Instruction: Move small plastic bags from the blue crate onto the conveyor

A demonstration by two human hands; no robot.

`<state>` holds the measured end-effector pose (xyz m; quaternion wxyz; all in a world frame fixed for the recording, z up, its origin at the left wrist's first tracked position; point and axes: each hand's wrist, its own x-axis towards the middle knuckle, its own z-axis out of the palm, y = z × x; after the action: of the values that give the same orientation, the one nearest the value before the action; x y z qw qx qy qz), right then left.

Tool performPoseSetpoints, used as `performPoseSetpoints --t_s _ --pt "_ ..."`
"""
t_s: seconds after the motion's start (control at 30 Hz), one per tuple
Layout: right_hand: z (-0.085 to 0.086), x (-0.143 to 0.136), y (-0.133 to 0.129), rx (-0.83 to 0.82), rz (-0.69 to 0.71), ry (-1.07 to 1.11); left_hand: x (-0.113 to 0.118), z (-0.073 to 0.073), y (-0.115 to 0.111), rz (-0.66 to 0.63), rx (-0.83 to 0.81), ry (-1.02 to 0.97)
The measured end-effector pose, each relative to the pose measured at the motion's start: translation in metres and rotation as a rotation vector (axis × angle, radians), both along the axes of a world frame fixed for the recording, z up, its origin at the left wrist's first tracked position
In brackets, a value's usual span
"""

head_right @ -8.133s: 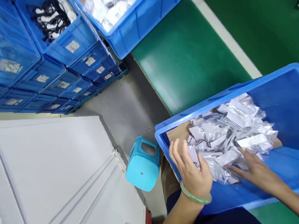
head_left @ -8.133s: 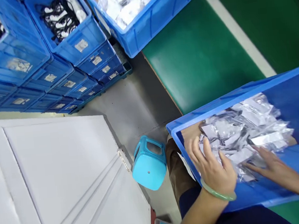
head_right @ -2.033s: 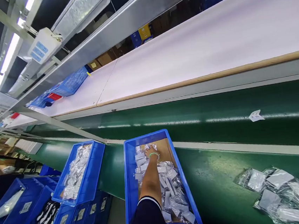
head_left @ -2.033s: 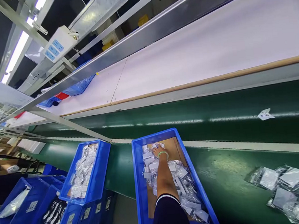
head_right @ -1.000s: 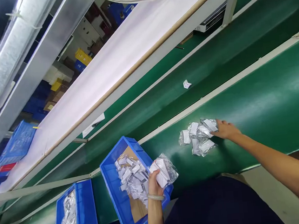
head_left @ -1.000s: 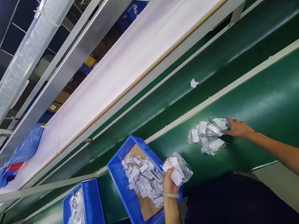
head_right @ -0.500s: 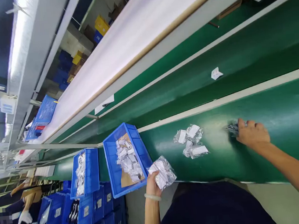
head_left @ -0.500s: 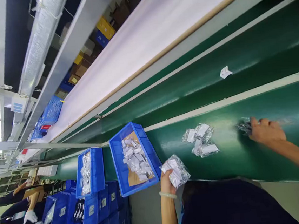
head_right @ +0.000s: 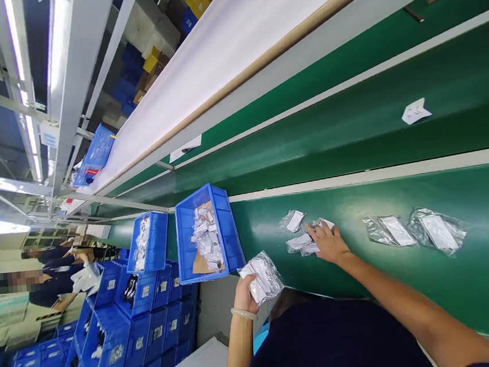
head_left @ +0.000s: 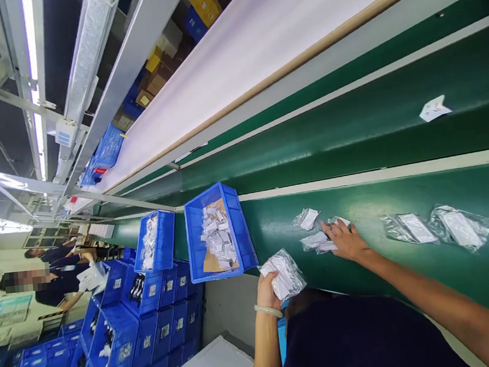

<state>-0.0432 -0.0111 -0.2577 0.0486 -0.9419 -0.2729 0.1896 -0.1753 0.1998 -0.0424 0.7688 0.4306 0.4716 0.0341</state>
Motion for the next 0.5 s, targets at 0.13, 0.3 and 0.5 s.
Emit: performPoseSetpoints --t_s 0.13,0.3,0.5 --pt "0.009 -0.012 -0.049 0.057 0.017 -0.029 -0.006 0.001 0.001 0.024 0.037 0.049" --pt "0.03 0.016 -0.092 0.021 -0.143 -0.074 -0.002 0.005 -0.004 -0.042 0.062 0.037" --pt "0.044 0.039 0.001 0.025 0.128 0.068 0.002 -0.004 -0.006 0.027 0.012 0.041"
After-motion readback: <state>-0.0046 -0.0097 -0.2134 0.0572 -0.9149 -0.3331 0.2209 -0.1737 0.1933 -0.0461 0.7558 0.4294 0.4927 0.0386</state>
